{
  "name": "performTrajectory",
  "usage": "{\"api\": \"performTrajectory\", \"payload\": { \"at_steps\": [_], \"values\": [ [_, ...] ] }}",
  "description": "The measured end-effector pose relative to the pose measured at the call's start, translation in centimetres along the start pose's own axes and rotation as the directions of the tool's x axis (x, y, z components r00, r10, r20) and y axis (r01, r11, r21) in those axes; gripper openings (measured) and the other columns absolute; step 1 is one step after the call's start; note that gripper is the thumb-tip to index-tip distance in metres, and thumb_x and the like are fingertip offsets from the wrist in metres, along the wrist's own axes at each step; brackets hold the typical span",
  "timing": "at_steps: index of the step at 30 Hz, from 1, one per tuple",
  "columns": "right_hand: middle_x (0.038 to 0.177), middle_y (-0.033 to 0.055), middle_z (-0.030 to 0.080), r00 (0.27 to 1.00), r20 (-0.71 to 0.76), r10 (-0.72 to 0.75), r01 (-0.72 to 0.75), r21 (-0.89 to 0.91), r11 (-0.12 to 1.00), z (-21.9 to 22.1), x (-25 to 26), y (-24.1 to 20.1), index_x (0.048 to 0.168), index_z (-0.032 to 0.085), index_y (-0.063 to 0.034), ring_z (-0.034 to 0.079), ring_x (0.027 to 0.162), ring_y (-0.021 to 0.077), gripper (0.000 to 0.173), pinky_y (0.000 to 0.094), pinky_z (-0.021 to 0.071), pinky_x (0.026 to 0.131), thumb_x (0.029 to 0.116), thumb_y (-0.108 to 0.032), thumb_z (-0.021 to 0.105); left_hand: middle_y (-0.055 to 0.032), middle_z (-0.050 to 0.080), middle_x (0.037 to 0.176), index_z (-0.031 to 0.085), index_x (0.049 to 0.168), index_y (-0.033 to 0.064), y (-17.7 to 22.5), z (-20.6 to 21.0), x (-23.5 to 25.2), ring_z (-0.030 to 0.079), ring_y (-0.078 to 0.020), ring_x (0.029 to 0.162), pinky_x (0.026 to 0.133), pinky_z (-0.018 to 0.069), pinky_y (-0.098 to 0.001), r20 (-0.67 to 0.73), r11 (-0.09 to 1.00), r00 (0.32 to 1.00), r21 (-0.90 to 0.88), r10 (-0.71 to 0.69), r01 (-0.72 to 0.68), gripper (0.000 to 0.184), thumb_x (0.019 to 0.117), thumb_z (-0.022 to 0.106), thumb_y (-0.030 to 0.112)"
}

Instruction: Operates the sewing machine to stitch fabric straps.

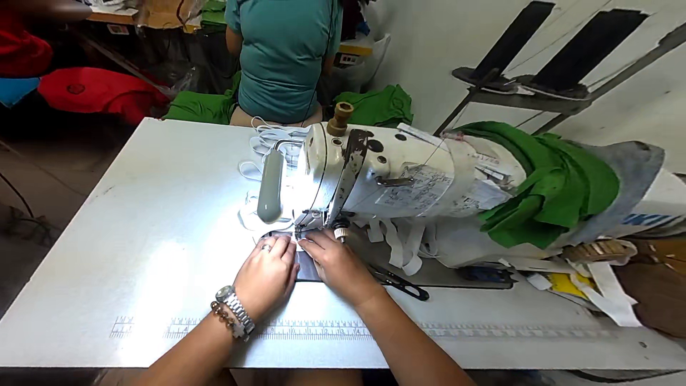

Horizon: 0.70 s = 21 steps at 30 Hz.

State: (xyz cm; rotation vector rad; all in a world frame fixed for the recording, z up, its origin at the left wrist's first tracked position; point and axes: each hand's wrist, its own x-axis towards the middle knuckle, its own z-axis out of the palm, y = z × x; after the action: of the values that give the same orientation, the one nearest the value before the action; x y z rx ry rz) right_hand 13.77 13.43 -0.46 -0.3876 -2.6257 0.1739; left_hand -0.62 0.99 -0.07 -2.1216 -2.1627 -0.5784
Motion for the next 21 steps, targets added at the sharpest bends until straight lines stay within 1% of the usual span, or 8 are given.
{"api": "performTrajectory", "payload": {
  "at_steps": [2,4,7,10,13,17,21],
  "values": [
    [0.114,0.0159,0.073,0.999,-0.018,0.047,-0.047,0.032,0.998,0.28,-0.18,0.22,0.109,0.076,-0.0017,0.069,0.109,0.0339,0.023,0.0448,0.0570,0.095,0.0889,0.005,0.067,-0.0152,0.065,0.136,0.068,0.131,0.0022,-0.88,0.05,-0.22,0.060,-0.0319,0.128,0.108,0.0481,-0.0461,-0.004,0.997,1.000,-0.082,0.008,-0.008,0.042,0.1015,0.050,0.027],
    [0.115,0.0148,0.072,0.996,-0.010,0.088,-0.088,0.039,0.995,0.47,-0.28,0.43,0.109,0.076,-0.0029,0.069,0.108,0.0329,0.022,0.0441,0.0572,0.094,0.0909,0.003,0.066,-0.0124,0.062,0.140,0.067,0.134,0.0053,-1.33,0.15,-0.42,0.057,-0.0304,0.132,0.108,0.0476,-0.0451,0.007,0.991,1.000,-0.134,-0.007,0.008,0.043,0.1022,0.048,0.028],
    [0.114,0.0148,0.072,0.995,-0.013,0.096,-0.095,0.025,0.995,0.38,-0.29,0.37,0.110,0.076,-0.0031,0.069,0.108,0.0325,0.022,0.0436,0.0566,0.095,0.0906,0.003,0.066,-0.0112,0.063,0.140,0.067,0.134,0.0056,-1.41,0.17,-0.46,0.058,-0.0290,0.132,0.107,0.0483,-0.0447,0.008,0.988,1.000,-0.156,-0.019,0.020,0.043,0.1024,0.048,0.028],
    [0.112,0.0165,0.072,0.995,-0.025,0.093,-0.092,0.012,0.996,0.41,-0.32,0.34,0.108,0.075,-0.0017,0.069,0.107,0.0336,0.021,0.0436,0.0571,0.094,0.0909,0.004,0.066,-0.0111,0.063,0.141,0.067,0.134,0.0055,-1.45,0.24,-0.47,0.057,-0.0293,0.133,0.109,0.0470,-0.0443,0.008,0.986,1.000,-0.164,-0.021,0.022,0.043,0.1024,0.047,0.027],
    [0.111,0.0163,0.072,0.996,-0.030,0.083,-0.083,-0.016,0.996,0.48,-0.34,0.34,0.108,0.076,-0.0018,0.069,0.105,0.0339,0.020,0.0430,0.0571,0.093,0.0915,0.004,0.065,-0.0113,0.062,0.141,0.067,0.135,0.0055,-1.39,0.30,-0.47,0.056,-0.0292,0.135,0.111,0.0456,-0.0438,0.013,0.987,1.000,-0.160,-0.021,0.023,0.043,0.1030,0.046,0.026],
    [0.111,0.0172,0.072,0.997,-0.027,0.078,-0.079,-0.033,0.996,0.32,-0.34,0.22,0.108,0.075,-0.0016,0.069,0.104,0.0338,0.022,0.0432,0.0574,0.091,0.0903,0.005,0.066,-0.0117,0.062,0.143,0.066,0.136,0.0051,-1.34,0.38,-0.42,0.055,-0.0301,0.136,0.113,0.0434,-0.0441,0.016,0.989,1.000,-0.146,-0.012,0.014,0.043,0.1037,0.045,0.026],
    [0.110,0.0196,0.071,0.993,-0.045,0.108,-0.109,-0.031,0.994,0.27,-0.26,-0.04,0.108,0.076,-0.0013,0.071,0.100,0.0342,0.021,0.0438,0.0599,0.085,0.0914,0.005,0.065,-0.0143,0.063,0.141,0.066,0.135,0.0030,-1.18,0.29,-0.37,0.056,-0.0319,0.135,0.112,0.0439,-0.0452,0.006,0.991,1.000,-0.135,0.005,-0.004,0.043,0.1032,0.046,0.024]
  ]
}}
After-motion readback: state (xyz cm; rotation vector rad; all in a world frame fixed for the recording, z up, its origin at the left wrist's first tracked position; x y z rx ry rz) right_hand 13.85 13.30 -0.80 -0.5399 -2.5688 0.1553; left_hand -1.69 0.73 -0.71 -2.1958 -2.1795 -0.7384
